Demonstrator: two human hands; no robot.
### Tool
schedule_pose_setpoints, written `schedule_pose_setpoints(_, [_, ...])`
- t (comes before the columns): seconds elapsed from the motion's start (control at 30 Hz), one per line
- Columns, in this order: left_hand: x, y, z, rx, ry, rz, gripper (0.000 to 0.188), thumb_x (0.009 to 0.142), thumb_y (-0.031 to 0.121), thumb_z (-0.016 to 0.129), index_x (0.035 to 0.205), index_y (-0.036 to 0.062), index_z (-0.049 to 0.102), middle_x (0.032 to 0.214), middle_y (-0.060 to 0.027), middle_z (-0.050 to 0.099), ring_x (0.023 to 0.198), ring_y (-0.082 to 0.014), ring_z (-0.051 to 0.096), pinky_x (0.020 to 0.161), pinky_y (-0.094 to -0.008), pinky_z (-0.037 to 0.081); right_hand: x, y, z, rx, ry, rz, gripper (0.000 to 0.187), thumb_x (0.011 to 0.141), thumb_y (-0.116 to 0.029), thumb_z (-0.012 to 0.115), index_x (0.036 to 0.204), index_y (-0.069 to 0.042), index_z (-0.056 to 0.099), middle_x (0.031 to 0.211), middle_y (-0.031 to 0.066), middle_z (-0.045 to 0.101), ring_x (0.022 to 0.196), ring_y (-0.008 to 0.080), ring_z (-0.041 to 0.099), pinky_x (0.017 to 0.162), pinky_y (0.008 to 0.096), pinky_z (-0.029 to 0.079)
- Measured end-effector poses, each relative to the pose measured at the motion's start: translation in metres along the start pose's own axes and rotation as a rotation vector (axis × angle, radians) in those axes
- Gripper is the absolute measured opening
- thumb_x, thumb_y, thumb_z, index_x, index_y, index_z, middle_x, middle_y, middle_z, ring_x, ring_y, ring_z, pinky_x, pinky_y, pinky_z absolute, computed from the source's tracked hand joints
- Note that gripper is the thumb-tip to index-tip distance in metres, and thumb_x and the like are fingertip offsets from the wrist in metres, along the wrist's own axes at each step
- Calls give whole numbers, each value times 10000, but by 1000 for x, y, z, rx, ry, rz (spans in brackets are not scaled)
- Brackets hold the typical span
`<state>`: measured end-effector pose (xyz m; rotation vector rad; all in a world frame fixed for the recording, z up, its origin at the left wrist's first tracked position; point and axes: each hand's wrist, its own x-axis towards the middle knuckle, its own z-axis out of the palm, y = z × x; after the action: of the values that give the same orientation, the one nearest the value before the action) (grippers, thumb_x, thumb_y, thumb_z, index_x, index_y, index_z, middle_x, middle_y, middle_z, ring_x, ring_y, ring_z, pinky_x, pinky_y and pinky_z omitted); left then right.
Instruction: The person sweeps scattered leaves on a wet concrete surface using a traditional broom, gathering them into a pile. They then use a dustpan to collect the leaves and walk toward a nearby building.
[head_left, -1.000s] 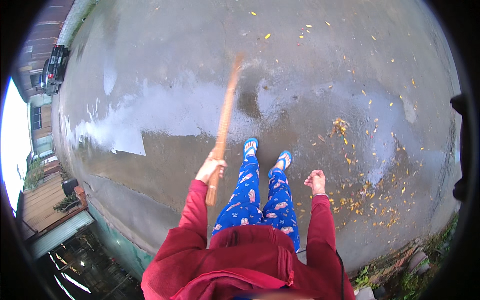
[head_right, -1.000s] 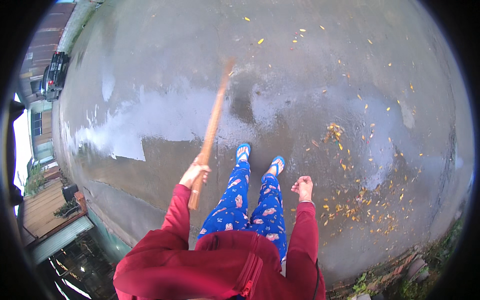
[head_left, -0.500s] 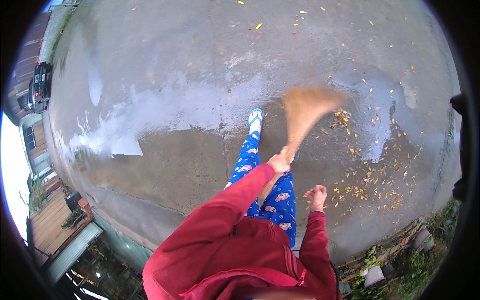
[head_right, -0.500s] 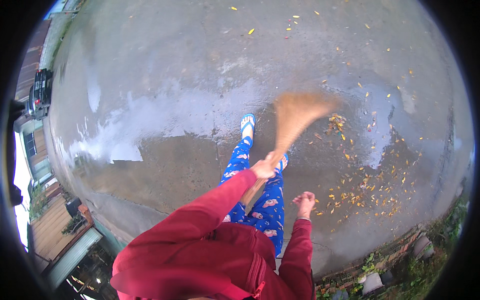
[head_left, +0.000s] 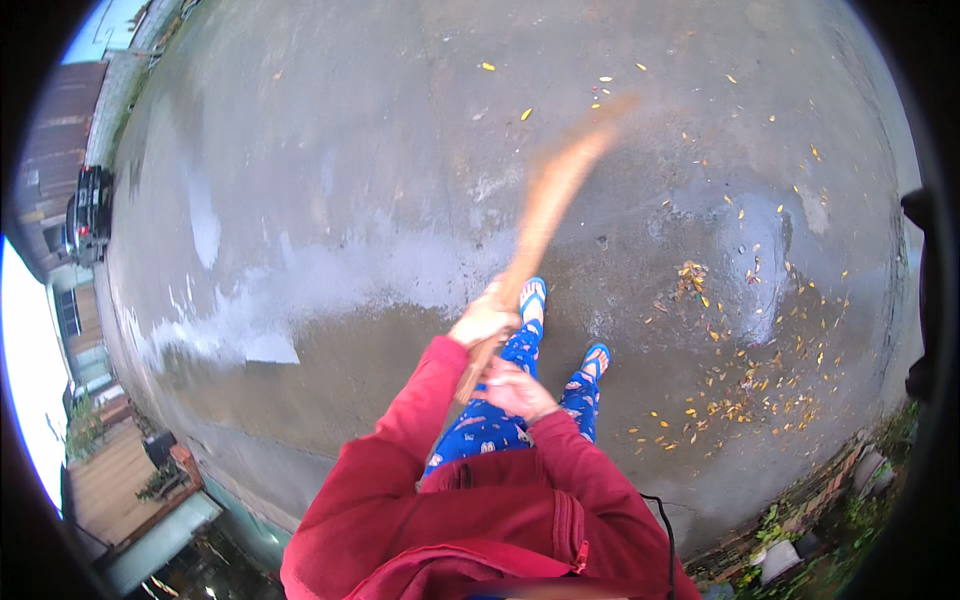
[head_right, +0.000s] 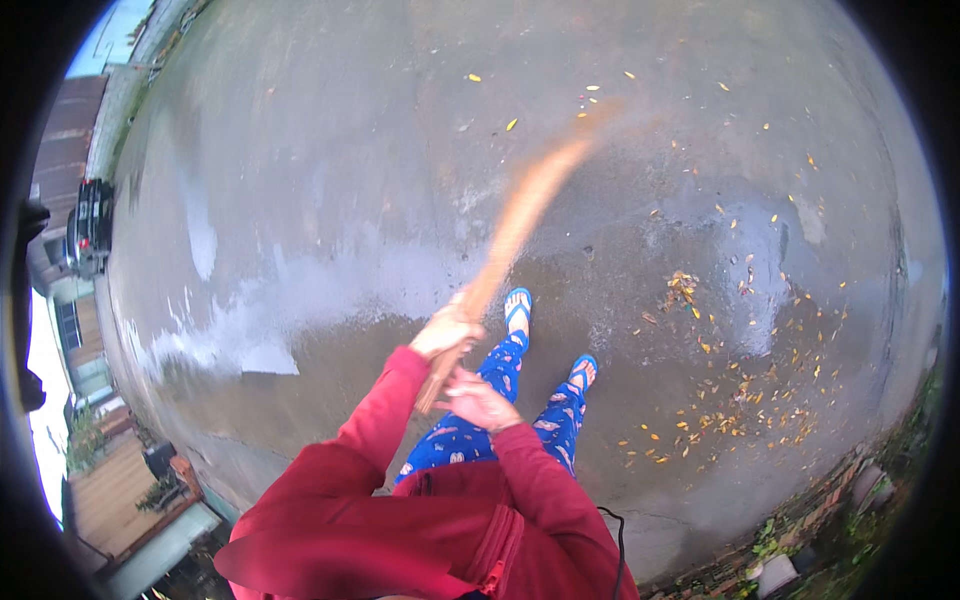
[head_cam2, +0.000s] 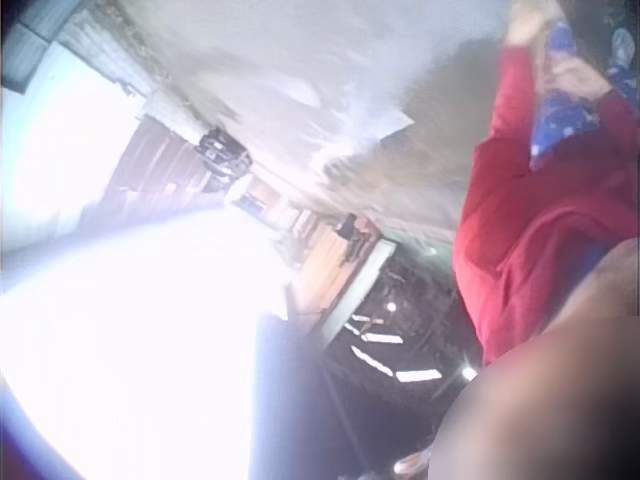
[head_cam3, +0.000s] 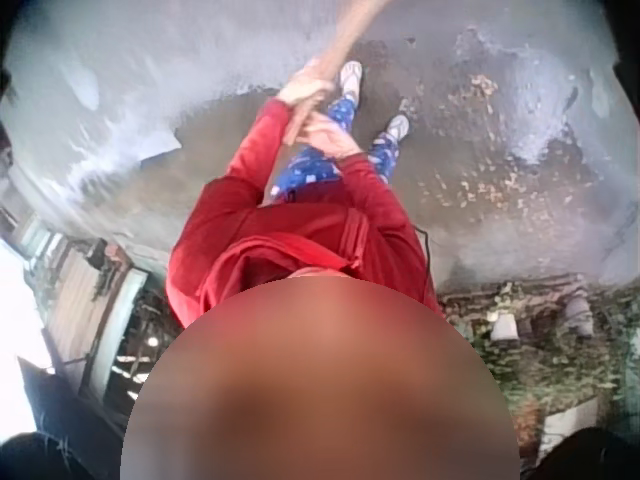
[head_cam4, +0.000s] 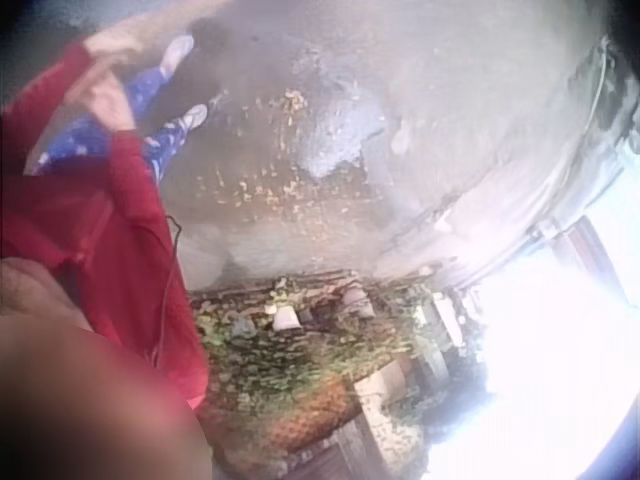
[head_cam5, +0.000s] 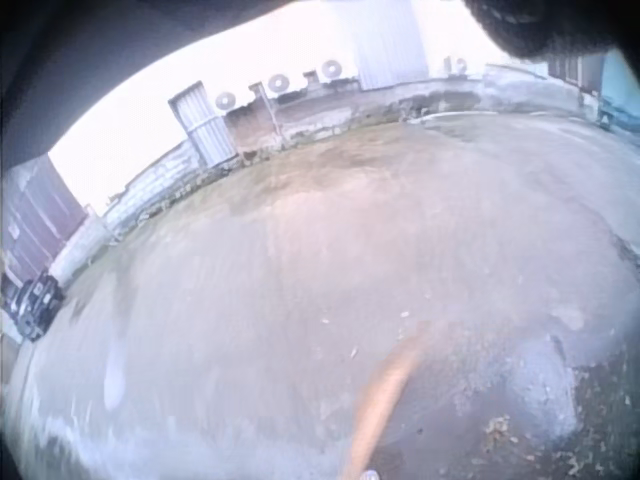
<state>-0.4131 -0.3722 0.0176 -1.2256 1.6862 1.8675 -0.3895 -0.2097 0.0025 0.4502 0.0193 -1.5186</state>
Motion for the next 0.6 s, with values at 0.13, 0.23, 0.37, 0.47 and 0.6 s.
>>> schedule_pose_setpoints(0.13, [24, -19, -73, -108, 431, -118, 650, 685, 8, 597, 1260, 97, 307, 736, -80, 538, 514, -159, 536, 432, -306, 479, 106, -8, 14, -293, 165, 118, 192, 757, -106, 581, 938, -43, 563, 871, 47, 591, 842, 198, 593, 716, 410, 522])
schedule_pose_setpoints(0.23, [87, -25, -126, -145, 585, -199, 574, 678, -1, 584, 1183, 50, 315, 713, -106, 551, 492, -187, 552, 429, -323, 480, 181, -59, 21, -387, 370, 297, 129, 723, -127, 567, 820, -44, 543, 770, 70, 583, 583, 217, 577, 554, 374, 519])
schedule_pose_setpoints(0.37, [205, -3, -132, -243, 467, -194, 383, 649, -4, 590, 980, -14, 398, 645, -107, 548, 497, -191, 554, 423, -328, 462, 219, -155, 17, -584, 396, 69, 111, 726, -147, 574, 756, -52, 526, 679, 56, 549, 545, 172, 558, 489, 326, 486])
schedule_pose_setpoints(0.47, [269, 18, -55, 41, 401, -218, 544, 653, 93, 623, 1116, 8, 349, 769, -152, 606, 608, -239, 627, 533, -342, 521, 182, -204, -8, -487, 622, -61, 99, 774, -167, 561, 765, -72, 536, 679, 34, 548, 532, 152, 551, 446, 307, 450])
schedule_pose_setpoints(0.6, [274, 38, 85, 600, 14, -176, 969, 687, 153, 590, 1399, -20, -44, 1023, -307, 580, 984, -378, 591, 863, -410, 475, 96, -221, -40, -136, 743, -391, 124, 845, -205, 529, 859, -85, 560, 740, 30, 596, 588, 133, 579, 477, 288, 472])
